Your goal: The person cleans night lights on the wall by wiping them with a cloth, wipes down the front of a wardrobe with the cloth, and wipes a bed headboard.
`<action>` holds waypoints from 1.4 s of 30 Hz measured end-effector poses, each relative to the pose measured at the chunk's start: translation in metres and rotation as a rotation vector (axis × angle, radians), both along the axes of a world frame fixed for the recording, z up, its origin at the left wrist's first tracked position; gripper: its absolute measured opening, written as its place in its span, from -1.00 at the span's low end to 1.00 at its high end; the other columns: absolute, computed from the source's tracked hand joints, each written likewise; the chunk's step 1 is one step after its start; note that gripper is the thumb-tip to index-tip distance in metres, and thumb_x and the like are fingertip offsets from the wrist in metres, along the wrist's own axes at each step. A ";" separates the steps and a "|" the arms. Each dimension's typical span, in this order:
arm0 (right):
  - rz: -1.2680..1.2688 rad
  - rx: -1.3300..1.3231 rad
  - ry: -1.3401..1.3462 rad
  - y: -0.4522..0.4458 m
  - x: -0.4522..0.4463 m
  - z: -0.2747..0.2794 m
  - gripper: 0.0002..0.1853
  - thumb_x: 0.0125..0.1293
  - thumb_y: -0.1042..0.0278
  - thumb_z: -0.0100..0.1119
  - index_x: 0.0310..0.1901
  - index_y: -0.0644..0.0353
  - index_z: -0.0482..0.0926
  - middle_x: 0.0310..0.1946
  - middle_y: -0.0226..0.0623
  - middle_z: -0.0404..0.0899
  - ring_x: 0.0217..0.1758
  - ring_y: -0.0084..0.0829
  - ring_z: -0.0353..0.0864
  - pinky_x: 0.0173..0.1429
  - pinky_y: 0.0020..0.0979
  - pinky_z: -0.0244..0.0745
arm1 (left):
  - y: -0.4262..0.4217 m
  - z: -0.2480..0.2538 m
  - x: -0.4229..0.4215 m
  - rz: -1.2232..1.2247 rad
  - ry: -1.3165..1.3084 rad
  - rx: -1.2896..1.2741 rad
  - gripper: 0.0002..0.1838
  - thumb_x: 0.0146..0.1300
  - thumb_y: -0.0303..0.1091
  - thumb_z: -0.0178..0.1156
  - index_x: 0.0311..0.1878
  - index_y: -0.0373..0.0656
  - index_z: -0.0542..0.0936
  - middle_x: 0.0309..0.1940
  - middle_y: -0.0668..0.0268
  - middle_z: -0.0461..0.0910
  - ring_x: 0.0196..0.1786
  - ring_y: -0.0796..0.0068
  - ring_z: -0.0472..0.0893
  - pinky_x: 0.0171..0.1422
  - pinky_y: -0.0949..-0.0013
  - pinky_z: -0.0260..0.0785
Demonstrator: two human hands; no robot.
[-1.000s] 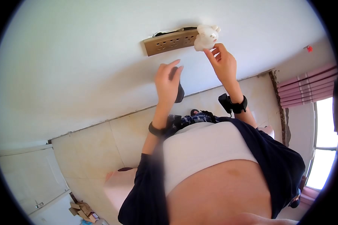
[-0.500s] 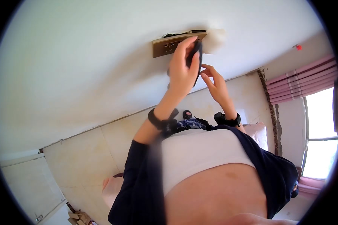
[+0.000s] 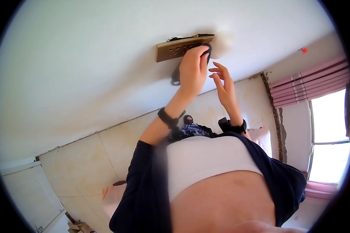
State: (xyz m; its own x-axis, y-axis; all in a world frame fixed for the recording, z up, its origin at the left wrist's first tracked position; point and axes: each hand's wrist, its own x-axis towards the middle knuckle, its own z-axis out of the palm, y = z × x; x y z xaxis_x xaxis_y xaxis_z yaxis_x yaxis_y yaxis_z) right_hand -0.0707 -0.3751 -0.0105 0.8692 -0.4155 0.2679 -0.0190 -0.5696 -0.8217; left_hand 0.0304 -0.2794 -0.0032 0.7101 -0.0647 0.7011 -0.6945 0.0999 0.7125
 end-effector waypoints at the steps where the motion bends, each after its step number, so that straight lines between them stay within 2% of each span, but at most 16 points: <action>1: 0.003 -0.002 -0.003 0.002 -0.001 0.001 -0.63 0.32 0.39 0.02 0.15 0.22 0.35 -0.14 -0.24 0.56 -0.19 -0.47 0.53 -0.03 -0.45 0.39 | 0.000 0.011 -0.003 0.004 -0.044 -0.043 -0.80 0.17 -0.55 0.11 -0.12 -0.20 0.48 -0.28 0.18 0.54 -0.20 0.13 0.52 -0.14 0.23 0.38; 2: 0.006 -0.003 -0.007 0.004 -0.001 0.002 -0.63 0.32 0.40 0.02 0.15 0.22 0.35 -0.14 -0.24 0.56 -0.20 -0.47 0.54 -0.04 -0.45 0.40 | -0.003 0.018 -0.003 -0.021 -0.045 -0.024 -0.84 0.16 -0.56 0.10 -0.18 -0.22 0.45 -0.27 0.18 0.53 -0.19 0.14 0.51 -0.13 0.22 0.37; 6: -0.003 0.025 -0.010 -0.004 -0.001 -0.008 -0.64 0.32 0.41 0.02 0.14 0.22 0.36 -0.16 -0.25 0.56 -0.23 -0.48 0.55 -0.07 -0.46 0.41 | -0.011 -0.012 0.003 0.058 -0.171 0.024 -0.87 0.12 -0.58 0.09 -0.27 -0.22 0.38 -0.25 0.16 0.50 -0.20 0.11 0.48 -0.17 0.20 0.36; 9: -0.014 0.042 0.015 -0.001 -0.006 -0.011 -0.63 0.31 0.40 0.04 0.14 0.22 0.36 -0.17 -0.24 0.56 -0.23 -0.49 0.55 -0.10 -0.47 0.42 | -0.007 -0.043 -0.003 -0.022 0.040 0.192 -0.86 0.11 -0.61 0.08 -0.27 -0.22 0.38 -0.30 0.14 0.48 -0.23 0.08 0.47 -0.20 0.18 0.34; 11: 0.010 0.022 0.044 -0.004 -0.008 -0.013 -0.61 0.29 0.39 0.07 0.14 0.21 0.36 -0.17 -0.24 0.56 -0.23 -0.51 0.55 -0.13 -0.48 0.43 | -0.006 -0.058 -0.011 -0.069 0.084 0.189 -0.88 0.12 -0.62 0.08 -0.29 -0.23 0.39 -0.36 0.12 0.47 -0.27 0.06 0.48 -0.23 0.18 0.34; 14: -0.037 -0.001 0.159 0.002 -0.009 -0.008 -0.55 0.23 0.36 0.16 0.15 0.21 0.34 -0.21 -0.25 0.55 -0.26 -0.51 0.55 -0.22 -0.49 0.43 | -0.008 -0.062 -0.022 -0.082 0.146 0.111 -0.89 0.14 -0.60 0.10 -0.29 -0.24 0.39 -0.33 0.13 0.51 -0.28 0.07 0.51 -0.22 0.22 0.36; 17: 0.009 0.005 0.121 0.004 -0.009 -0.033 -0.48 0.15 0.36 0.22 0.16 0.21 0.33 -0.29 -0.30 0.53 -0.32 -0.50 0.53 -0.30 -0.49 0.41 | -0.002 -0.055 -0.033 -0.154 0.219 -0.011 -0.88 0.15 -0.58 0.13 -0.29 -0.23 0.39 -0.28 0.13 0.55 -0.29 0.10 0.54 -0.21 0.26 0.39; 21: 0.024 0.011 0.156 -0.008 -0.001 -0.052 -0.54 0.10 0.43 0.23 0.06 0.24 0.37 -0.38 -0.33 0.49 -0.38 -0.51 0.50 -0.29 -0.49 0.40 | -0.002 -0.031 -0.033 -0.194 0.258 -0.168 -0.88 0.14 -0.59 0.14 -0.30 -0.24 0.40 -0.28 0.14 0.55 -0.31 0.14 0.54 -0.21 0.29 0.40; 22: 0.027 -0.027 0.113 -0.008 -0.001 -0.051 -0.56 0.10 0.44 0.23 0.04 0.25 0.38 -0.38 -0.33 0.49 -0.38 -0.51 0.51 -0.28 -0.49 0.40 | -0.005 -0.027 -0.031 -0.204 0.280 -0.235 -0.88 0.13 -0.59 0.14 -0.30 -0.24 0.40 -0.29 0.14 0.55 -0.31 0.15 0.54 -0.21 0.30 0.39; 24: 0.032 -0.103 0.026 -0.007 -0.002 -0.042 -0.60 0.11 0.46 0.23 0.01 0.25 0.39 -0.38 -0.33 0.49 -0.37 -0.53 0.51 -0.26 -0.49 0.41 | -0.008 -0.012 -0.027 -0.195 0.189 -0.104 -0.88 0.12 -0.61 0.13 -0.32 -0.25 0.40 -0.32 0.14 0.54 -0.32 0.15 0.53 -0.21 0.30 0.38; 27: -0.107 0.077 -0.177 0.000 -0.002 -0.031 -0.59 0.14 0.48 0.23 0.02 0.25 0.38 -0.37 -0.34 0.49 -0.38 -0.54 0.49 -0.25 -0.49 0.40 | -0.010 -0.009 -0.020 -0.188 0.122 0.023 -0.87 0.08 -0.63 0.13 -0.33 -0.25 0.41 -0.36 0.14 0.52 -0.31 0.14 0.53 -0.22 0.30 0.37; 31: -0.294 0.017 -0.330 -0.007 0.001 -0.011 -0.41 0.11 0.42 0.30 0.16 0.24 0.27 -0.11 -0.26 0.43 -0.24 -0.51 0.47 -0.15 -0.48 0.38 | -0.008 -0.027 -0.021 -0.221 0.204 0.137 -0.87 0.08 -0.63 0.13 -0.31 -0.22 0.43 -0.39 0.13 0.51 -0.34 0.14 0.54 -0.25 0.31 0.37; 34: -0.293 -0.101 -0.336 -0.009 0.012 0.009 -0.38 0.09 0.36 0.33 0.17 0.23 0.28 -0.06 -0.25 0.41 -0.17 -0.47 0.46 -0.14 -0.44 0.38 | -0.012 -0.044 -0.028 -0.258 0.289 0.097 -0.87 0.09 -0.63 0.13 -0.30 -0.21 0.44 -0.43 0.12 0.51 -0.37 0.14 0.54 -0.27 0.32 0.37; 37: -0.289 -0.211 -0.290 -0.011 0.025 0.015 -0.40 0.06 0.27 0.36 0.12 0.24 0.33 -0.07 -0.24 0.41 -0.14 -0.40 0.45 -0.13 -0.42 0.38 | -0.008 -0.040 -0.032 -0.248 0.330 0.028 -0.88 0.10 -0.62 0.13 -0.31 -0.21 0.45 -0.44 0.13 0.51 -0.38 0.15 0.54 -0.27 0.33 0.38; 38: -0.318 -0.216 -0.280 -0.010 0.029 0.018 -0.45 0.04 0.20 0.37 0.02 0.25 0.39 -0.12 -0.24 0.42 -0.16 -0.37 0.43 -0.15 -0.41 0.37 | -0.005 -0.036 -0.031 -0.238 0.335 0.007 -0.89 0.10 -0.62 0.13 -0.31 -0.21 0.46 -0.44 0.14 0.52 -0.37 0.16 0.54 -0.26 0.34 0.38; 42: -0.356 -0.251 -0.235 -0.006 0.036 0.032 -0.53 0.04 0.21 0.37 -0.10 0.26 0.41 -0.22 -0.27 0.43 -0.26 -0.40 0.41 -0.20 -0.41 0.35 | -0.001 -0.034 -0.026 -0.220 0.259 0.042 -0.91 0.11 -0.61 0.14 -0.33 -0.22 0.46 -0.42 0.17 0.53 -0.35 0.23 0.55 -0.23 0.37 0.38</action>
